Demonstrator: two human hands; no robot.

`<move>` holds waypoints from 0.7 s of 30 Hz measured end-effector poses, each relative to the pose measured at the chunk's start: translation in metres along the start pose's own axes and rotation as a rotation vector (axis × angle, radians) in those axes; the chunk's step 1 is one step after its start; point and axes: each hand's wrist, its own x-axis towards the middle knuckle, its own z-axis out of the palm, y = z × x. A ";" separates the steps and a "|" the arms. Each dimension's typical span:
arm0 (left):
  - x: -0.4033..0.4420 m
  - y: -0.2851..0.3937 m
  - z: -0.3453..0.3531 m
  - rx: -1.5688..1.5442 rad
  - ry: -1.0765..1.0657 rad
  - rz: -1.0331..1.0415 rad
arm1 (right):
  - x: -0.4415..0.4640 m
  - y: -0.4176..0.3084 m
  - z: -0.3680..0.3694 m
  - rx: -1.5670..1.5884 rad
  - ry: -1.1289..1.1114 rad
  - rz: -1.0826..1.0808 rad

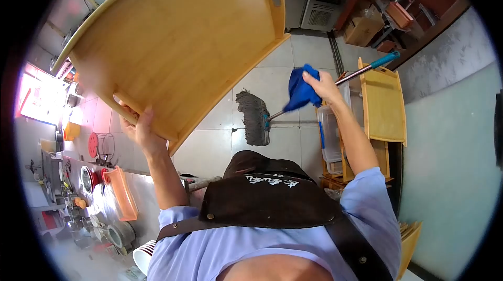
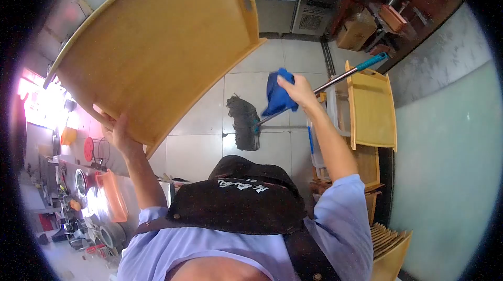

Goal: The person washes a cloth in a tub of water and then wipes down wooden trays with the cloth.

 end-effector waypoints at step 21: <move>0.008 -0.037 0.044 -0.068 -0.065 -0.111 | -0.018 -0.074 0.130 0.606 -0.657 -0.067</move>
